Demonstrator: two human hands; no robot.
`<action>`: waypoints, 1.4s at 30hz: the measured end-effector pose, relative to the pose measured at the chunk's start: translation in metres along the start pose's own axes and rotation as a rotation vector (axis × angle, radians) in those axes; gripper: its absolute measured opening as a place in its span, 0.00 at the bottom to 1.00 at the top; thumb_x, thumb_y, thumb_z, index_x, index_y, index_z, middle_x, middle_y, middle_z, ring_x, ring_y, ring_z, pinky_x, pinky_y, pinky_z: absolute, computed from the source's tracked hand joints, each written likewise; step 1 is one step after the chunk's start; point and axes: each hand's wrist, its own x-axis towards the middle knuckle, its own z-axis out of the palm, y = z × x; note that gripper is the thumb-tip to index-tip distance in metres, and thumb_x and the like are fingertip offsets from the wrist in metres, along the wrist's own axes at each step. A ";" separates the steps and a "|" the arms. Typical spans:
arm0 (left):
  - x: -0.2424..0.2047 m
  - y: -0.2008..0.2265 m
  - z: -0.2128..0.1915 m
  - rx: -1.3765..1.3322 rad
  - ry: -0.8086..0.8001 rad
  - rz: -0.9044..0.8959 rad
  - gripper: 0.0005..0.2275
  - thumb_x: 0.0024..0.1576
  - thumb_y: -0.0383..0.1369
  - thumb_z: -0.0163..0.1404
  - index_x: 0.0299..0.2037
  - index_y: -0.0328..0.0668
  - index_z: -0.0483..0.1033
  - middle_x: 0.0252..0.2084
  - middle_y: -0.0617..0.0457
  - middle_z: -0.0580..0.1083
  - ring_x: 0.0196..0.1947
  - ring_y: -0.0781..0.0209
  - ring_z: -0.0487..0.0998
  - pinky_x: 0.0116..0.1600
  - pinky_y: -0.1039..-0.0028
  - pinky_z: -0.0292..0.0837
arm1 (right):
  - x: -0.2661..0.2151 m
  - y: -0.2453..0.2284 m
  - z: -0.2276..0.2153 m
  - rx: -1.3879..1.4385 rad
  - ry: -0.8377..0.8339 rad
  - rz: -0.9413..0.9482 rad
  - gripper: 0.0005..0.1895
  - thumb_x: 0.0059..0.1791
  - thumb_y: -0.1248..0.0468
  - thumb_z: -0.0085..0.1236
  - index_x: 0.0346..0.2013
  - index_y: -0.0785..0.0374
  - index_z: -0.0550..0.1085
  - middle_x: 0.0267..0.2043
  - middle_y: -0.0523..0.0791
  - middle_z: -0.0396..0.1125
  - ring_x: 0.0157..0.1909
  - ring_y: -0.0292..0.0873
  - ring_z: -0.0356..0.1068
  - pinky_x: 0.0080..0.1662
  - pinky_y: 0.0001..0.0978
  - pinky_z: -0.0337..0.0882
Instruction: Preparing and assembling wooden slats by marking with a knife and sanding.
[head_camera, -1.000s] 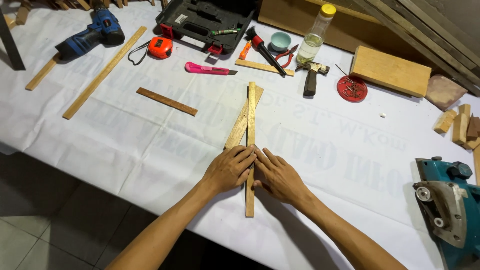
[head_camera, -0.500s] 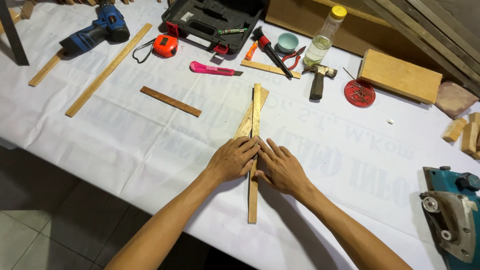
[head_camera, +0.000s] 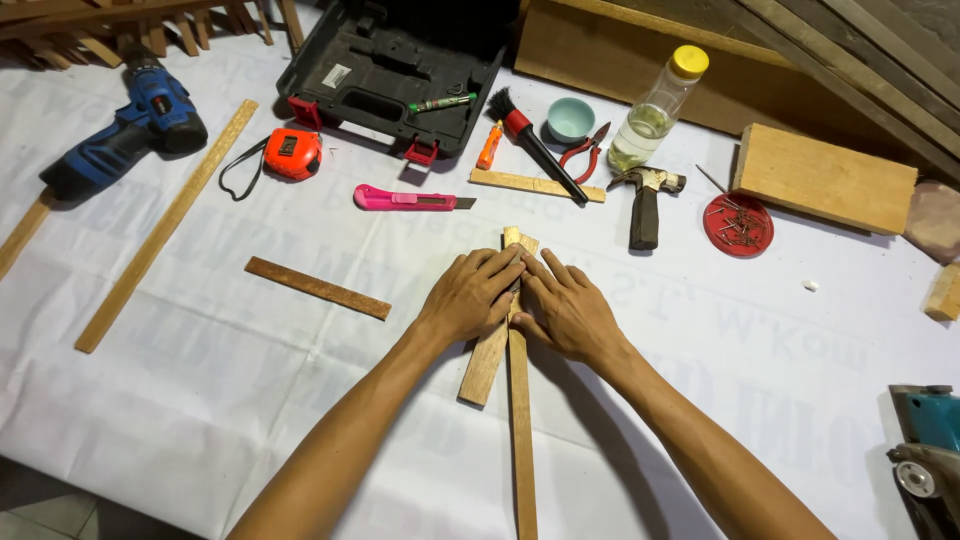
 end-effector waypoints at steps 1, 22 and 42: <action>0.002 -0.003 0.002 -0.006 -0.003 0.003 0.21 0.54 0.34 0.54 0.58 0.38 0.75 0.66 0.52 0.67 0.57 0.53 0.70 0.60 0.62 0.68 | 0.001 0.002 0.004 0.000 -0.004 0.006 0.33 0.53 0.38 0.41 0.53 0.64 0.71 0.75 0.53 0.51 0.75 0.55 0.48 0.66 0.48 0.57; 0.002 0.077 0.020 -0.607 0.066 -0.240 0.23 0.51 0.20 0.38 0.56 0.33 0.77 0.65 0.46 0.71 0.64 0.48 0.74 0.69 0.65 0.67 | -0.092 -0.016 -0.044 0.822 0.253 0.205 0.38 0.46 0.59 0.62 0.68 0.63 0.60 0.77 0.55 0.41 0.61 0.55 0.69 0.50 0.42 0.76; 0.001 0.282 0.138 -0.377 -0.290 -0.048 0.16 0.54 0.26 0.52 0.53 0.34 0.76 0.67 0.38 0.64 0.64 0.44 0.66 0.62 0.60 0.70 | -0.318 0.048 0.014 0.389 0.159 0.538 0.27 0.46 0.57 0.61 0.59 0.62 0.72 0.74 0.50 0.55 0.66 0.56 0.64 0.64 0.49 0.66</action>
